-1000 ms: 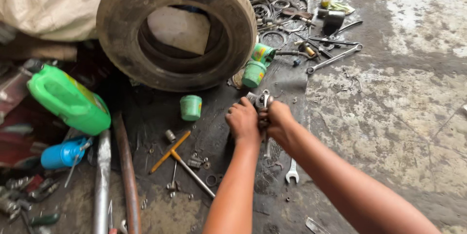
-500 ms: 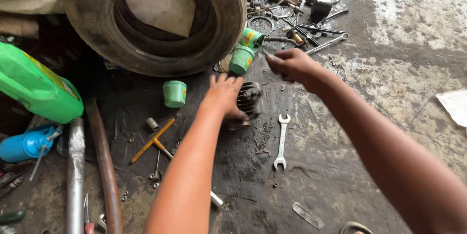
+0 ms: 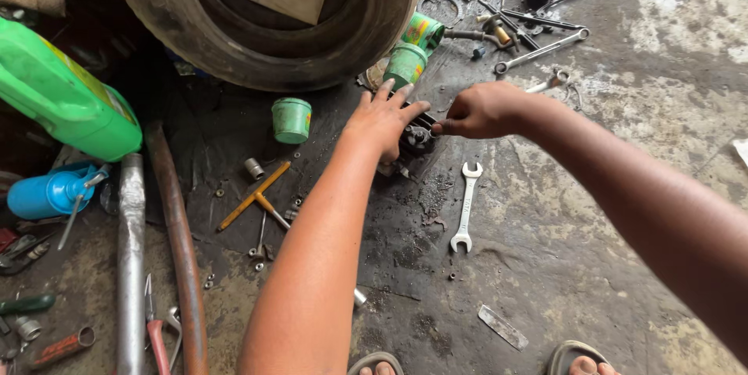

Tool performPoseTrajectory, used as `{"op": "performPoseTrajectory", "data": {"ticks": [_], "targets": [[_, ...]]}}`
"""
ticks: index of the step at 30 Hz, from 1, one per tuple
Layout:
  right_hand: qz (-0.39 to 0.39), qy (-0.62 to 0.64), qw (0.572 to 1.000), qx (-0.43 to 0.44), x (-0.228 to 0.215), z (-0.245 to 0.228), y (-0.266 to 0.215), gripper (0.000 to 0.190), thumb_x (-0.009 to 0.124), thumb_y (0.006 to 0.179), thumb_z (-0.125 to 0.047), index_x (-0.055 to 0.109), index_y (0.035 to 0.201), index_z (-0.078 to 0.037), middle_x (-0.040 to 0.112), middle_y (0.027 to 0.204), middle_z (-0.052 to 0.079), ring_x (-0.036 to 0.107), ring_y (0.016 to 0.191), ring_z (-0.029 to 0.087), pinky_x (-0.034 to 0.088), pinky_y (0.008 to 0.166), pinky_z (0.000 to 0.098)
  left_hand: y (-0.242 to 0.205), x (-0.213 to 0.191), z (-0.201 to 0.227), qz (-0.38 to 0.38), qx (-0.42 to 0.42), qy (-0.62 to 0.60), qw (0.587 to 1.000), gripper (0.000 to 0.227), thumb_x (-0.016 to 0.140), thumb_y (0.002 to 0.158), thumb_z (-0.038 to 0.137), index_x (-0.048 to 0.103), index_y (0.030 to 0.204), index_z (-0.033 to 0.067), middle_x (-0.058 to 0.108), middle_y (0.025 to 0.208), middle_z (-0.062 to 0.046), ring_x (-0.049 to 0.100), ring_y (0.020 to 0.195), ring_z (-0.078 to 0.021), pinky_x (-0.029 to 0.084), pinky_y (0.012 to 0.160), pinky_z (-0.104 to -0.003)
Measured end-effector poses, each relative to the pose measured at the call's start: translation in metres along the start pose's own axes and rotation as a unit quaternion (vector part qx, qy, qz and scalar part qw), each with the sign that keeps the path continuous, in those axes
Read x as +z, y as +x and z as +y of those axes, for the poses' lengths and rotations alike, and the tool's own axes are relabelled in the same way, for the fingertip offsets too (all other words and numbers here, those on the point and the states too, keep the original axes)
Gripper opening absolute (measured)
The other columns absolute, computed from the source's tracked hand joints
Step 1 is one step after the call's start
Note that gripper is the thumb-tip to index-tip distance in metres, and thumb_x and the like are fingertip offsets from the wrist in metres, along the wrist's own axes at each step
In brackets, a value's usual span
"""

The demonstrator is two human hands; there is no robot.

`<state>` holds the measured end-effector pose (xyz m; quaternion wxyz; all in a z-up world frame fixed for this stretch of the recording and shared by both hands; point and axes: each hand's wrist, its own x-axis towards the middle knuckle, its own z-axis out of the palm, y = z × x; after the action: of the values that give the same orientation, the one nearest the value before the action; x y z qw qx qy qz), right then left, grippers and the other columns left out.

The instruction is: The person uses a wrench to tighten bolts on a metal engine cylinder head resting on the floor. They repeatedly adjust the tool and the part to secure the fasteners in a cluttered workshop environment.

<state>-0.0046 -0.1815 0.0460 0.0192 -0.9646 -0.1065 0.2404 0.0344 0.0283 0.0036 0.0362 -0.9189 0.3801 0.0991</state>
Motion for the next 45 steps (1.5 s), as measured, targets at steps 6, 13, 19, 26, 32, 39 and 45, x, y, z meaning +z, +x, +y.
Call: {"op": "performPoseTrajectory", "data": {"ticks": [6, 13, 19, 26, 32, 39, 45], "targets": [[-0.051, -0.019, 0.998, -0.028, -0.013, -0.005, 0.001, 0.075, 0.043, 0.093, -0.074, 0.082, 0.104, -0.011, 0.081, 0.094, 0.016, 0.078, 0.087, 0.032, 0.058, 0.085, 0.0458, -0.003, -0.006, 0.005, -0.01, -0.009, -0.011, 1.0, 0.11, 0.085, 0.063, 0.007, 0.033, 0.155, 0.0363, 0.022, 0.166, -0.005, 0.016, 0.155, -0.0337, 0.026, 0.118, -0.054], [-0.082, -0.032, 0.996, -0.019, -0.027, -0.024, -0.003, 0.064, 0.053, 0.091, -0.069, 0.082, 0.102, -0.012, 0.08, 0.093, 0.015, 0.075, 0.086, 0.03, 0.056, 0.083, 0.0454, -0.006, -0.019, -0.001, 0.017, 0.037, 0.04, 0.998, 0.101, 0.083, 0.062, 0.015, 0.041, 0.152, 0.0334, 0.049, 0.146, -0.003, 0.04, 0.14, -0.0293, 0.036, 0.113, -0.048], [-0.048, -0.064, 0.997, 0.005, 0.006, 0.018, 0.035, 0.051, 0.056, 0.096, -0.059, 0.073, 0.104, -0.012, 0.078, 0.084, 0.011, 0.071, 0.073, 0.024, 0.059, 0.075, 0.0429, -0.017, -0.027, -0.008, 0.075, 0.068, 0.025, 0.995, 0.095, 0.09, 0.052, 0.036, 0.056, 0.138, 0.018, 0.062, 0.124, -0.005, 0.057, 0.119, -0.0276, 0.052, 0.095, -0.04], [-0.066, 0.198, 0.97, 0.123, 0.11, 0.102, 0.035, 0.059, 0.049, 0.106, -0.052, 0.084, 0.099, -0.005, 0.071, 0.079, 0.006, 0.058, 0.066, 0.012, 0.046, 0.069, 0.029, -0.019, -0.007, 0.006, 0.152, -0.046, -0.067, 0.985, 0.106, 0.09, 0.048, 0.069, 0.058, 0.134, 0.0155, 0.064, 0.118, -0.005, 0.058, 0.114, -0.029, 0.053, 0.09, -0.043], [-0.078, 0.316, 0.942, 0.077, 0.058, 0.127, 0.014, 0.041, 0.055, 0.1, -0.038, 0.073, 0.129, -0.014, 0.076, 0.1, 0.013, 0.061, 0.079, 0.022, 0.056, 0.076, 0.0377, -0.016, -0.004, 0.007, 0.149, -0.074, -0.085, 0.983, 0.108, 0.09, 0.05, 0.067, 0.054, 0.142, 0.0217, 0.063, 0.123, -0.004, 0.054, 0.12, -0.0307, 0.05, 0.092, -0.044], [-0.006, 0.148, 0.989, 0.01, -0.017, 0.068, 0.011, 0.039, 0.053, 0.102, -0.044, 0.073, 0.124, -0.019, 0.076, 0.108, 0.002, 0.069, 0.095, 0.016, 0.054, 0.087, 0.037, -0.022, -0.01, 0.011, 0.134, -0.089, -0.084, 0.983, 0.114, 0.09, 0.047, 0.068, 0.051, 0.144, 0.0216, 0.06, 0.129, -0.003, 0.05, 0.123, -0.0292, 0.047, 0.095, -0.044], [0.065, -0.109, 0.991, -0.033, -0.032, 0.043, 0.004, 0.026, 0.058, 0.101, -0.047, 0.08, 0.104, -0.034, 0.08, 0.089, -0.01, 0.066, 0.09, 0.009, 0.028, 0.1, 0.0453, -0.021, -0.01, 0.015, 0.119, -0.097, -0.09, 0.984, 0.115, 0.089, 0.049, 0.069, 0.049, 0.145, 0.0217, 0.06, 0.129, -0.002, 0.05, 0.123, -0.0285, 0.048, 0.095, -0.043]]}}
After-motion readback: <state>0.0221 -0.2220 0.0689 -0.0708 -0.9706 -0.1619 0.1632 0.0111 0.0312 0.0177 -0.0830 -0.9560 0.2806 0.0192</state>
